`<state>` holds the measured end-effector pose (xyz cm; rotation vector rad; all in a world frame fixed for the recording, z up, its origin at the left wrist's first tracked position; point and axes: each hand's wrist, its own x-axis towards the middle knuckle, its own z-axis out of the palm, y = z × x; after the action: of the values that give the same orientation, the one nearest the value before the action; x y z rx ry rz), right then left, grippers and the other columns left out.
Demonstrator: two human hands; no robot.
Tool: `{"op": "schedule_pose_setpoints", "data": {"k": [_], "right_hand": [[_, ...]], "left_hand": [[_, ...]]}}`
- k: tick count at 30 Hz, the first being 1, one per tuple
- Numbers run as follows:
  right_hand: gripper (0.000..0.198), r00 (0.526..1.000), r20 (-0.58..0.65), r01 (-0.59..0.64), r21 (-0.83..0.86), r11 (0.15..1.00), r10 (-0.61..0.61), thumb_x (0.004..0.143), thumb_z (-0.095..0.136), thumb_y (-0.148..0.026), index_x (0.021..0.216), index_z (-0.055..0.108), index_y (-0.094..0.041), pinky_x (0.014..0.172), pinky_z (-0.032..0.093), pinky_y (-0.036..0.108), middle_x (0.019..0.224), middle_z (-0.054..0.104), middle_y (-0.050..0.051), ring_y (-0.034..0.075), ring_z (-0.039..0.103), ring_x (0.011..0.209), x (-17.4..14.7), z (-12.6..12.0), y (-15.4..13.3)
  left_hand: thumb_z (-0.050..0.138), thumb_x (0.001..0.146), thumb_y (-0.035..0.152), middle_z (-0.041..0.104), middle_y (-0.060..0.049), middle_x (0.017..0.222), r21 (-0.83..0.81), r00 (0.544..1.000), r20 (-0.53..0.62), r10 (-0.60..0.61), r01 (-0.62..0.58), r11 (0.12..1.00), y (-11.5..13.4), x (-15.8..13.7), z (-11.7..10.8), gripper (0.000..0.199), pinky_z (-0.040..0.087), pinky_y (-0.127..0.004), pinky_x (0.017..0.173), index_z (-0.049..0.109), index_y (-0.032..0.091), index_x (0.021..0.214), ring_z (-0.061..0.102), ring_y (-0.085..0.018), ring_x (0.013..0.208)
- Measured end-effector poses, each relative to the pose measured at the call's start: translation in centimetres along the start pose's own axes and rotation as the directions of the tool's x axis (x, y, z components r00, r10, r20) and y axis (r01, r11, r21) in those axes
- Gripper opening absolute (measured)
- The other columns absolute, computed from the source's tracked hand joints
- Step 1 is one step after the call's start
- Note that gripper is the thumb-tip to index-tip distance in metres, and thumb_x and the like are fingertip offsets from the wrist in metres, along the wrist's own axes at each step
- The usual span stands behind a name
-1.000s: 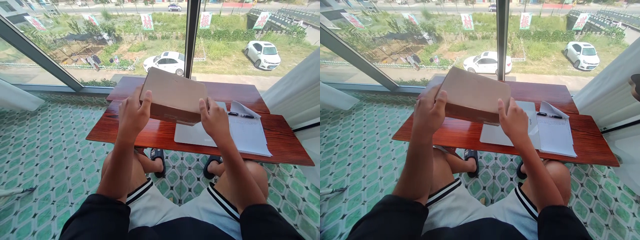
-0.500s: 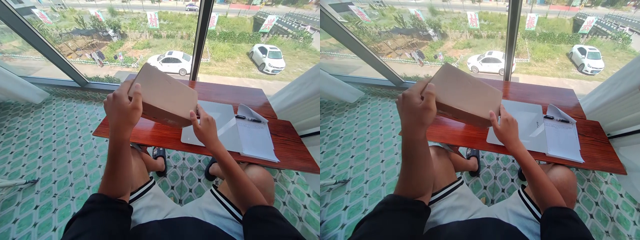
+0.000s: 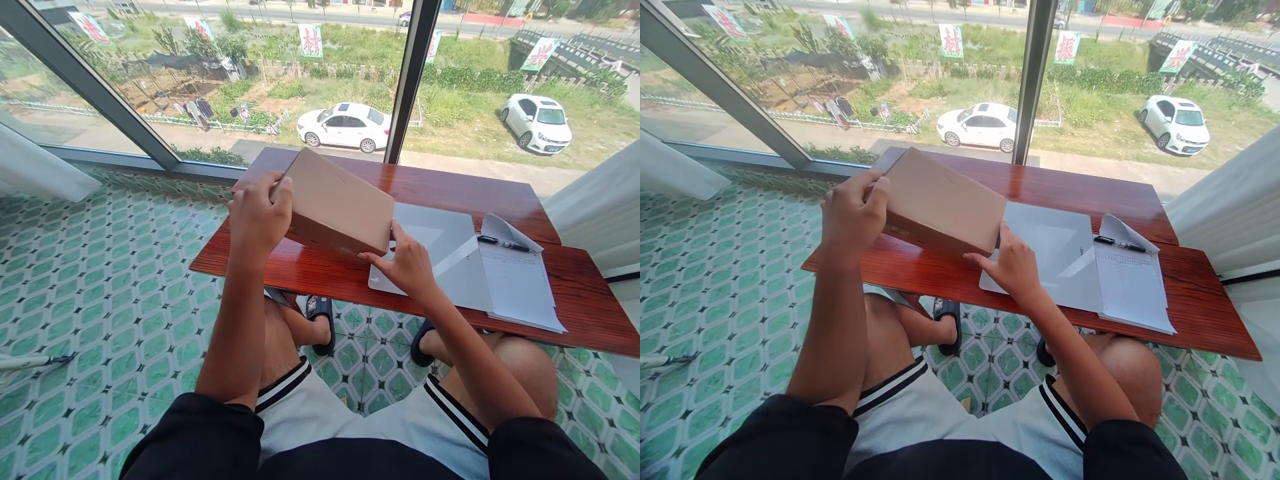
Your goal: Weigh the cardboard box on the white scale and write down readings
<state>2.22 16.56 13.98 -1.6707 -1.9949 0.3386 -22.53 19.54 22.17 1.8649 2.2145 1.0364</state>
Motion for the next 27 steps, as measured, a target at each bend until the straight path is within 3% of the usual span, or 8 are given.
{"op": "schedule_pose_setpoints", "data": {"k": [11,18,24,27], "right_hand": [[0.103,0.999,0.006,0.047,-0.047,0.998,-0.046,0.084,0.059,-0.077,0.154,0.038,-0.004,0.079,0.053,0.044,0.121,0.070,0.023,0.038,0.067,0.107,0.1,0.6,0.2],[0.106,0.999,-0.001,0.042,0.125,0.991,-0.043,0.084,0.061,-0.075,0.161,0.029,-0.011,0.088,0.054,0.050,0.125,0.066,0.021,0.039,0.062,0.114,0.0,1.6,-0.1],[0.104,0.995,-0.009,0.093,0.356,0.930,-0.096,0.084,0.072,-0.057,0.166,0.018,-0.021,0.109,0.047,0.052,0.154,0.049,0.018,0.035,0.050,0.137,-0.4,2.4,-0.6],[0.106,0.997,0.008,0.069,0.419,0.906,-0.079,0.084,0.074,-0.053,0.166,0.015,-0.021,0.115,0.042,0.052,0.157,0.046,0.016,0.033,0.047,0.140,-0.5,2.5,-1.0]], "left_hand": [[0.042,0.093,0.049,0.077,-0.007,0.110,0.001,0.999,0.005,-0.041,0.041,0.999,-1.2,0.9,0.7,0.037,0.047,-0.046,0.102,0.071,0.031,0.106,0.065,-0.034,0.112],[0.045,0.091,0.048,0.076,-0.011,0.099,0.063,0.998,0.023,-0.066,0.064,0.996,-2.7,2.0,1.1,0.031,0.049,-0.050,0.095,0.069,0.028,0.096,0.067,-0.036,0.103],[0.043,0.090,0.053,0.075,-0.015,0.096,0.150,0.992,0.050,-0.117,0.108,0.983,-4.1,2.8,1.8,0.033,0.049,-0.052,0.090,0.065,0.027,0.089,0.067,-0.038,0.096],[0.042,0.089,0.053,0.075,-0.019,0.097,0.197,0.990,0.065,-0.126,0.111,0.974,-4.6,3.0,2.2,0.036,0.048,-0.055,0.091,0.065,0.025,0.090,0.067,-0.042,0.099]]}}
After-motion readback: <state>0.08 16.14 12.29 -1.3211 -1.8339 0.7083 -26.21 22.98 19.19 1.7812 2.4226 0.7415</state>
